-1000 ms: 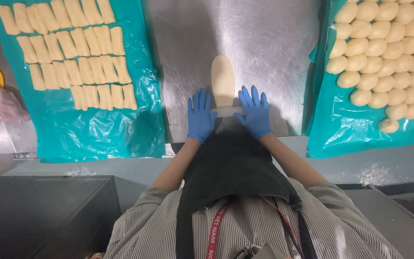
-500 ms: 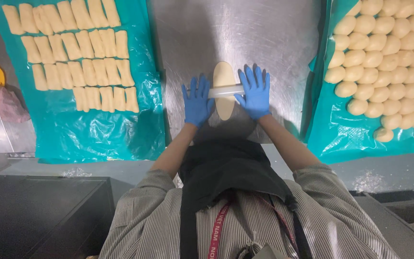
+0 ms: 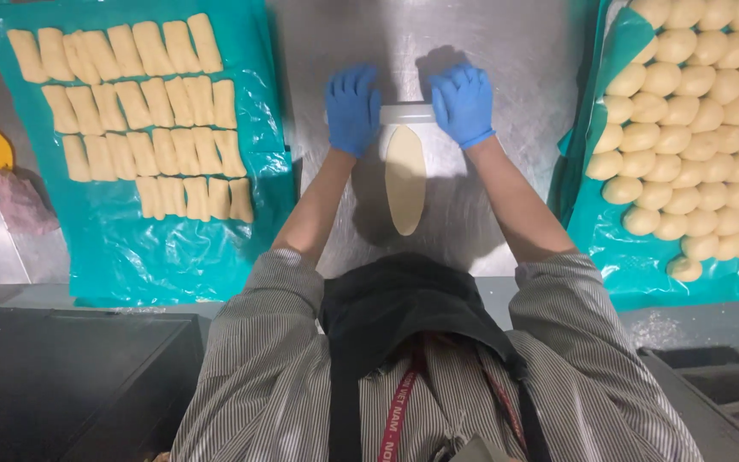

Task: Shape dough into flat rectangles using a rolling pin on a stainless steel counter.

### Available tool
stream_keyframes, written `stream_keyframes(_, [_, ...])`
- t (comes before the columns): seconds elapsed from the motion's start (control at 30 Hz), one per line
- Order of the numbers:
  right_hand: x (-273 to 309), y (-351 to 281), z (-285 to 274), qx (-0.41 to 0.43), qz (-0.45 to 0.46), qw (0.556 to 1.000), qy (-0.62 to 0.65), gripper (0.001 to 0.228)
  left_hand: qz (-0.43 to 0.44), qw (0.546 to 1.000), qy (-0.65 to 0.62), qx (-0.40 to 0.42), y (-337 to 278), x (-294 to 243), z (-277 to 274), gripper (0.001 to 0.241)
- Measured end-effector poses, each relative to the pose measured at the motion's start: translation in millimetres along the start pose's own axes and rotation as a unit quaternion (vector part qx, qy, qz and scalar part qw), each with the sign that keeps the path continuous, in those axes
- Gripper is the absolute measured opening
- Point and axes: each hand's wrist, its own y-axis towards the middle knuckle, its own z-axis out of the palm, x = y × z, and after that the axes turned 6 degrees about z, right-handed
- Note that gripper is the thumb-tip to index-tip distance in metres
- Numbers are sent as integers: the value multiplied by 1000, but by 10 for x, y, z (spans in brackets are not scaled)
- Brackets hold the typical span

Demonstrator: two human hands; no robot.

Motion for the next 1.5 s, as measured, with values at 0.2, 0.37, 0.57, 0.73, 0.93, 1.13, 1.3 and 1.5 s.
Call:
stream_keyframes(0.2, [463, -786, 167, 23, 98, 986, 135, 17, 58, 987, -145, 42, -795, -396, 394, 33])
stream_keyframes(0.37, [906, -540, -154, 10, 119, 990, 74, 49, 83, 989, -120, -6, -572, -607, 47, 48])
stream_keyframes(0.57, [712, -776, 51, 82, 33, 991, 99, 51, 109, 991, -68, 46, -858, -445, 397, 53])
stream_keyframes(0.73, [937, -677, -252, 40, 89, 973, 207, 52, 99, 985, -143, 10, -804, -589, -50, 55])
stream_keyframes(0.93, [793, -1089, -20, 72, 18, 974, 212, 36, 125, 969, -196, 86, -1226, -402, 409, 43])
stream_keyframes(1.13, [927, -1073, -161, 37, -1, 979, 200, 35, 166, 971, -166, 39, -1081, -537, 108, 54])
stream_keyframes(1.3, [1062, -1083, -405, -1, 2, 976, 217, 36, 168, 973, -157, -21, -1331, -592, 48, 48])
stream_keyframes(1.5, [1100, -1128, -497, 32, 51, 970, 236, 36, 132, 977, -168, -7, -1451, -551, 124, 44])
